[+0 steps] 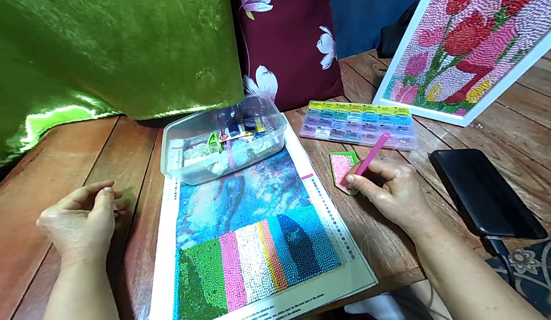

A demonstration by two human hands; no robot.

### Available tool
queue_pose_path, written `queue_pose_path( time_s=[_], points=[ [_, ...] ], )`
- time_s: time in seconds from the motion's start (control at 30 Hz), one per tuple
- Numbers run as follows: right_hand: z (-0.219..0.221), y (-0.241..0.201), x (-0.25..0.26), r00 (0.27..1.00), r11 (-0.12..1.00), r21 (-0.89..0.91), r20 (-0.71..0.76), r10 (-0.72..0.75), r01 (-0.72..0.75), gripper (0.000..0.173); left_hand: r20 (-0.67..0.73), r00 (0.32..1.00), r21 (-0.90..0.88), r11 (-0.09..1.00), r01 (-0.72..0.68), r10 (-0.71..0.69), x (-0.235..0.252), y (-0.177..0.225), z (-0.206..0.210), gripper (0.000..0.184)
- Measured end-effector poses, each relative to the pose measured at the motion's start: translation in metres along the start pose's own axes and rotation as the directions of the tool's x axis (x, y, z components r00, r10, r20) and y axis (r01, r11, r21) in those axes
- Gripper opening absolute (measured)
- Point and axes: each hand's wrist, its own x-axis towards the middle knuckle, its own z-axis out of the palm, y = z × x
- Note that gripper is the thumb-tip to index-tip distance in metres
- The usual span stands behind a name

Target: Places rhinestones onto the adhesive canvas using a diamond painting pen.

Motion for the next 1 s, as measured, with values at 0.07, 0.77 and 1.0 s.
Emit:
queue_pose_path(
  time_s=[0.07, 0.77, 1.0],
  points=[
    [0.0, 0.0, 0.0, 1.0, 1.0, 0.003, 0.002, 0.005, -0.005, 0.014, 0.002, 1.0, -0.002, 1.0, 0.002, -0.002, 0.001, -0.001, 0.0, 0.033],
    [-0.004, -0.005, 0.002, 0.995, 0.971, 0.223, -0.03, 0.095, -0.086, 0.005, -0.023, 1.0, 0.022, 1.0, -0.002, 0.003, -0.001, 0.003, -0.002, 0.031],
    [-0.001, -0.013, 0.005, 0.984, 0.895, 0.422, -0.033, 0.176, -0.146, 0.009, -0.029, 0.999, 0.013, 0.999, 0.044, -0.044, -0.001, 0.008, 0.001, 0.028]
  ],
)
